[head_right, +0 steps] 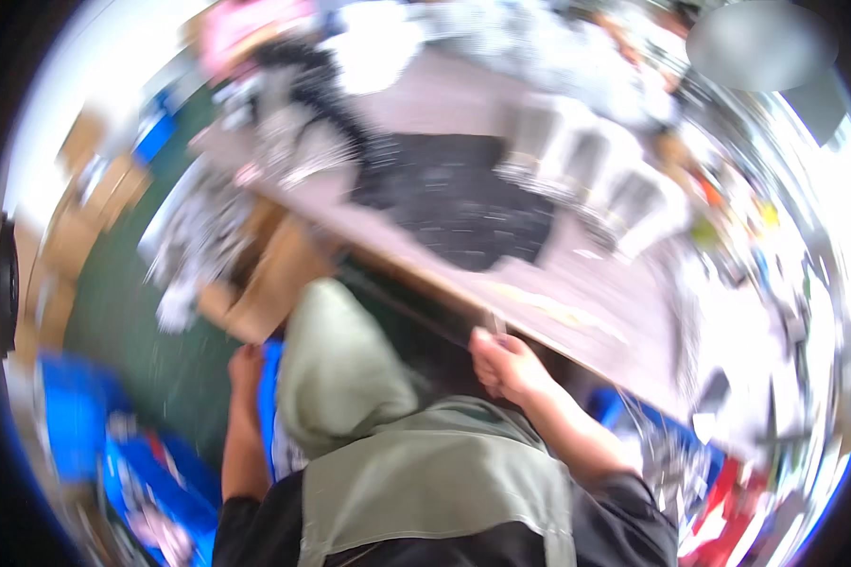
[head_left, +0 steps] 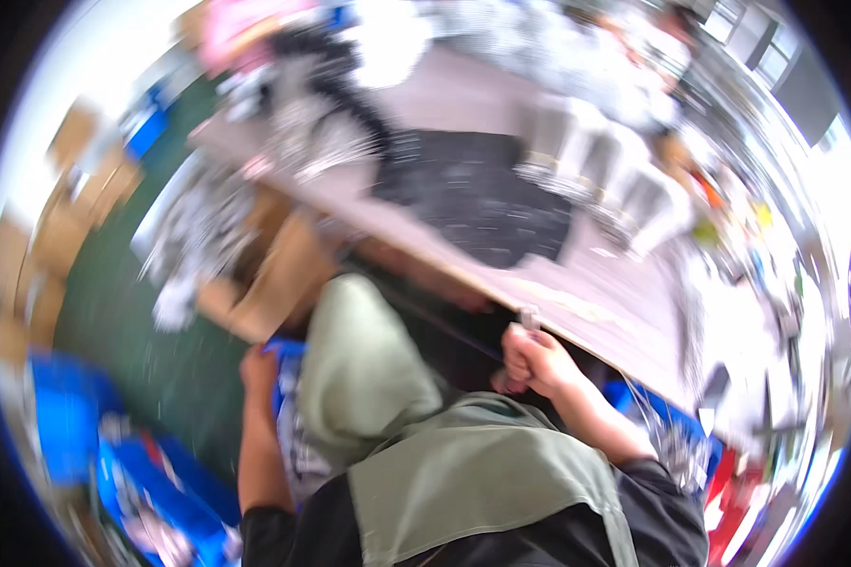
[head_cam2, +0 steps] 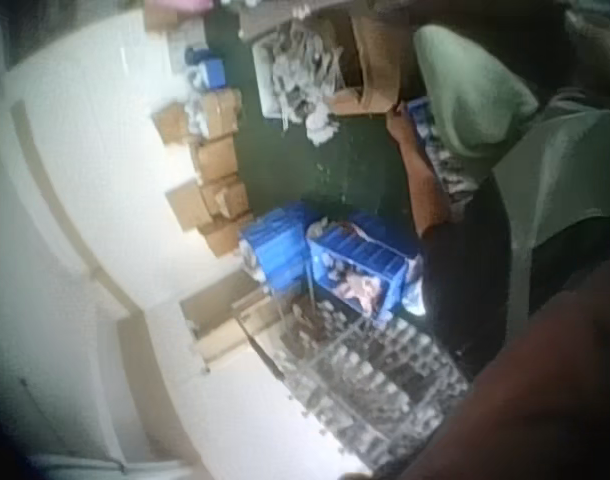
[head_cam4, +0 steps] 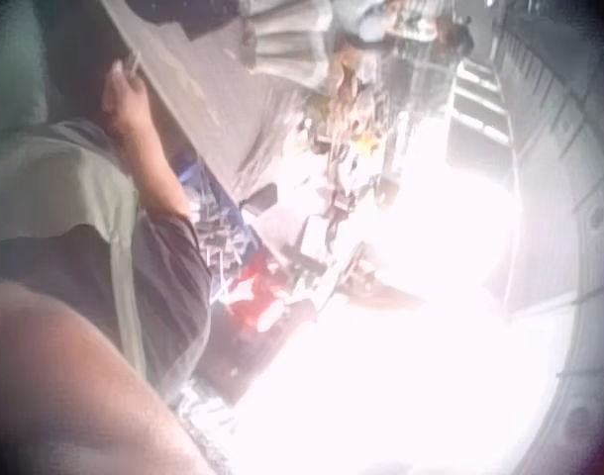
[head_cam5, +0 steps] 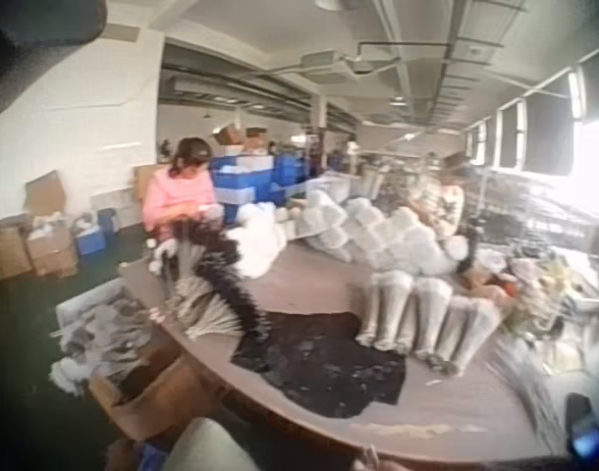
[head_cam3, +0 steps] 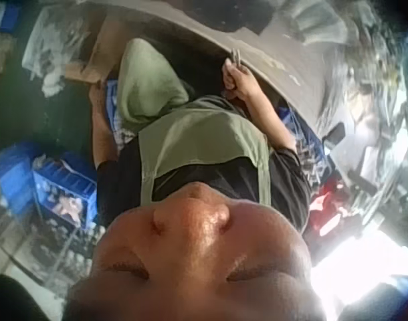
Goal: The person assembles and trims bunches of bristles to create round brush heads at a factory workstation, using cutters and pliers to shape the bristles around metal rods.
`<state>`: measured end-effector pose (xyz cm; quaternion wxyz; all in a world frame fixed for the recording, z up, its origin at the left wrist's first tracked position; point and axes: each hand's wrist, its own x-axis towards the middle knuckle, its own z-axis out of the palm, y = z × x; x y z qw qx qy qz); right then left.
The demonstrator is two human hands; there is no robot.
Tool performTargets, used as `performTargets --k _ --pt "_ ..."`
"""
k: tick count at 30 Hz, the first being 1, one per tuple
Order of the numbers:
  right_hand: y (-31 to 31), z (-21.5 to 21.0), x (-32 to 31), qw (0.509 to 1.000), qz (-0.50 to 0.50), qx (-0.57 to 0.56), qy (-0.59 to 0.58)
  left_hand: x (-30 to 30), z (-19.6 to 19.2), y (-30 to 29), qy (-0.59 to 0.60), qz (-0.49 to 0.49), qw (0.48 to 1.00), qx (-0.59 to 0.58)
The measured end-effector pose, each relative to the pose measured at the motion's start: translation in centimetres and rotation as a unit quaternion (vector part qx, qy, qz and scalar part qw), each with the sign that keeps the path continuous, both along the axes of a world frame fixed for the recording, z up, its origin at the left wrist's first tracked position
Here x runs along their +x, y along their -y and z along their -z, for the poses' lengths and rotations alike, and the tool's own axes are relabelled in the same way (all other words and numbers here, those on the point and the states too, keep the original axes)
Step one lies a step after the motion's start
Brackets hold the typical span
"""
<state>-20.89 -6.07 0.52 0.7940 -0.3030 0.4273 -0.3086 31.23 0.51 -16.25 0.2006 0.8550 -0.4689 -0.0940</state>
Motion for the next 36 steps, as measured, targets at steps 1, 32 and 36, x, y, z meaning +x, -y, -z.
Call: performTargets --k 1,32,36 --pt "0.4 -1.3 -0.4 0.998 -0.001 -0.052 -0.044 3.0 -0.7 2.1 -0.173 -0.052 0.978 -0.101" --pt "17.6 -1.3 -24.6 0.780 0.383 -0.077 -0.489 -63.7 -23.1 31.2 0.046 0.400 0.913 0.072" --pt "16.7 -1.7 -24.4 0.853 0.464 -0.031 -0.237 -64.3 -22.4 32.6 0.017 0.369 0.925 0.090"
